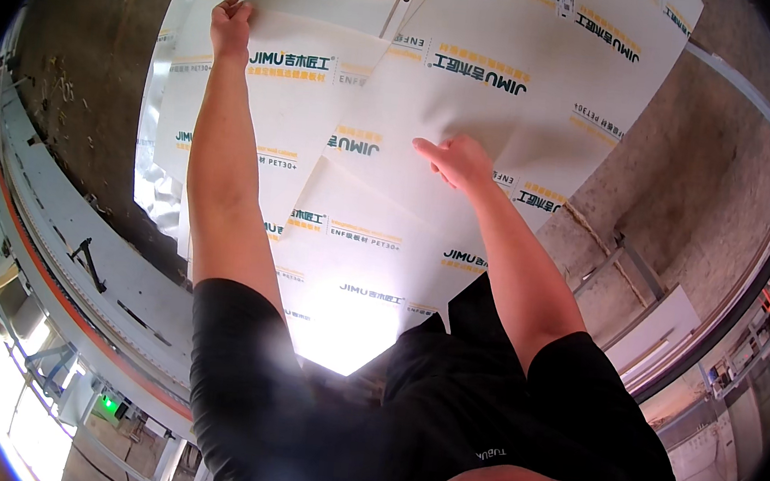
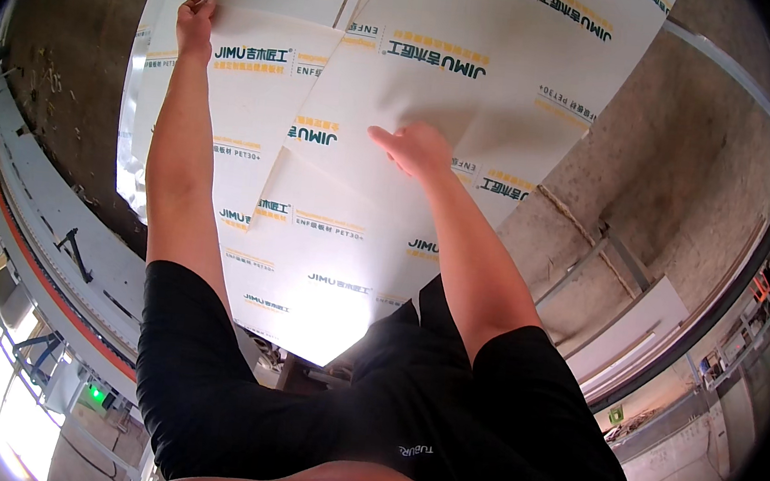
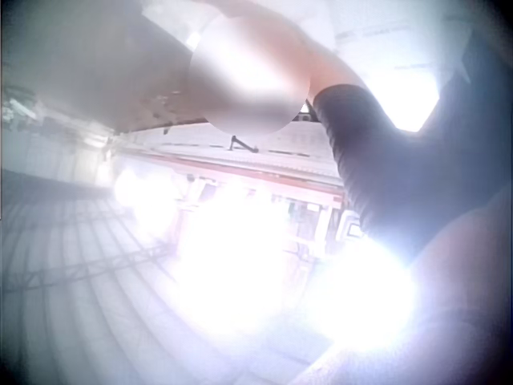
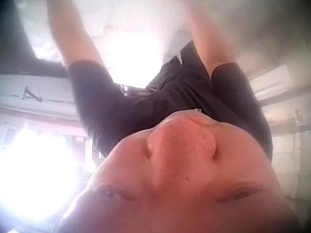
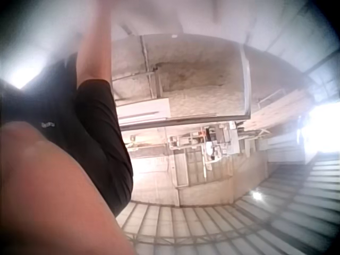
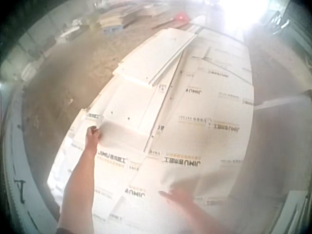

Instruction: The person repeatedly picks up white rectangular panels from a stack, places them onto a machine's conveyor belt, and then removes them to place them on a different stack. The person handles the panels one at a time in a repetitive cycle.

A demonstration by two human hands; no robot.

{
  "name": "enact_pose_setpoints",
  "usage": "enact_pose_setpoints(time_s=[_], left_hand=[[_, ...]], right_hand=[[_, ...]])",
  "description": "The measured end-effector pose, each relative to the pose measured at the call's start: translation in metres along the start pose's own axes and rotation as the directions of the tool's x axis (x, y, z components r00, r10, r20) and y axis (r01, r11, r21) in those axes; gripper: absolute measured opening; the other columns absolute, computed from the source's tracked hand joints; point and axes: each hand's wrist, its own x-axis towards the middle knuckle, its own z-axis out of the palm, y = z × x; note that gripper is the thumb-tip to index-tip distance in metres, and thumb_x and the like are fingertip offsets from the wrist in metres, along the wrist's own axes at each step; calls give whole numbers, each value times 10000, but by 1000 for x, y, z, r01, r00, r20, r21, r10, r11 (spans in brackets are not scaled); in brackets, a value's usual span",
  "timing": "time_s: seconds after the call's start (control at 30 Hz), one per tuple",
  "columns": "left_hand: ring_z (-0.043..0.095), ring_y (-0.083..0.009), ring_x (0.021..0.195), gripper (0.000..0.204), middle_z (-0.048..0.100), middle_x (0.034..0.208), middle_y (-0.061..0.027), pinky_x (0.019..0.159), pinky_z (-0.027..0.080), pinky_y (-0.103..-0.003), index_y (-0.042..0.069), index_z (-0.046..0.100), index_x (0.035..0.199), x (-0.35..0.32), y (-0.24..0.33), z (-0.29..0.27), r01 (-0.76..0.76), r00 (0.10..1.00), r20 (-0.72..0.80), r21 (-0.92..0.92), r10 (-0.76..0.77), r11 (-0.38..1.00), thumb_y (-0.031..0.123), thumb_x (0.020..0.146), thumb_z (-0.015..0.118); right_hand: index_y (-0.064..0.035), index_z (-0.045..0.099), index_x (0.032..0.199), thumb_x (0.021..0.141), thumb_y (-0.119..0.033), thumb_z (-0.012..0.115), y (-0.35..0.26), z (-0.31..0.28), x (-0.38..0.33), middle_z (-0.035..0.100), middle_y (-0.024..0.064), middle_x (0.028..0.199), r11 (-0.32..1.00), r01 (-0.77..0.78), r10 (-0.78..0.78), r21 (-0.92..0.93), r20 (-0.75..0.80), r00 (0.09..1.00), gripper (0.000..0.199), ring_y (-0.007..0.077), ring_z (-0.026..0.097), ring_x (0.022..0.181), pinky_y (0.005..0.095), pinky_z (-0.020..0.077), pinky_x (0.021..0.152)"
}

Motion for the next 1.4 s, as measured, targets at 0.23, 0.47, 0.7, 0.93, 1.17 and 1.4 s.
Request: enact_pose_setpoints(time_s=[0.23, 0.47, 0.7, 0.93, 1.17, 1.4], left_hand=[[607, -174, 1108, 588, 624, 1288, -91, 953, 485, -288, -11, 481, 1436, -18, -6, 1, -65, 997, 47, -36, 67, 997, 144, 923, 726], [581, -167, 1170, 661, 580, 1383, -92, 961, 472, -268, -29, 396, 1507, -30, 11, 3, -111, 982, 156, -4, 110, 994, 157, 950, 699], [553, -180, 1277, 647, 557, 1444, -106, 1081, 429, -280, -33, 389, 1511, -23, -3, -6, -72, 984, 154, -120, 90, 990, 133, 961, 686], [560, -180, 1276, 515, 589, 1406, -93, 1087, 434, -279, -12, 487, 1435, -28, -7, -2, -90, 986, 127, -168, 112, 982, 117, 974, 676], [596, -168, 1206, 445, 622, 1365, -88, 1069, 446, -281, -15, 548, 1376, -32, -4, -4, -80, 977, 188, -103, 98, 991, 130, 976, 679], [543, -125, 712, 248, 620, 812, -39, 655, 459, -293, -9, 683, 1091, -128, 6, 45, 143, 974, -142, -233, -179, 962, 147, 928, 580]], right_hand=[[-121, 575, 584, 765, -572, 727, 12, 9, 6, 600, 26, 572, 992, 111, -114, -52, -53, 992, 509, 192, 580, 524, 354, 445, 541], [-141, 601, 832, 668, -322, 848, 66, 67, -26, 652, -2, 815, 530, 536, -774, -657, -115, 623, 347, 190, 645, 819, 373, 471, 767], [-132, 606, 830, 625, -145, 745, 95, 81, -18, 625, 11, 792, 502, 624, -844, -599, -181, 505, 248, 218, 623, 826, 397, 464, 819], [-137, 593, 843, 645, -184, 803, 140, 40, -37, 657, 0, 836, 551, 593, -785, -587, -123, 608, 293, 234, 638, 856, 399, 476, 832], [-103, 642, 731, 800, -493, 781, 106, -5, -29, 665, 15, 662, 892, 295, -312, -343, 7, 950, 419, 162, 635, 592, 336, 499, 606], [-94, 662, 619, 849, -596, 670, 64, -30, -16, 658, 32, 581, 992, -5, 13, -130, 60, 998, 552, 140, 600, 479, 303, 491, 534]])
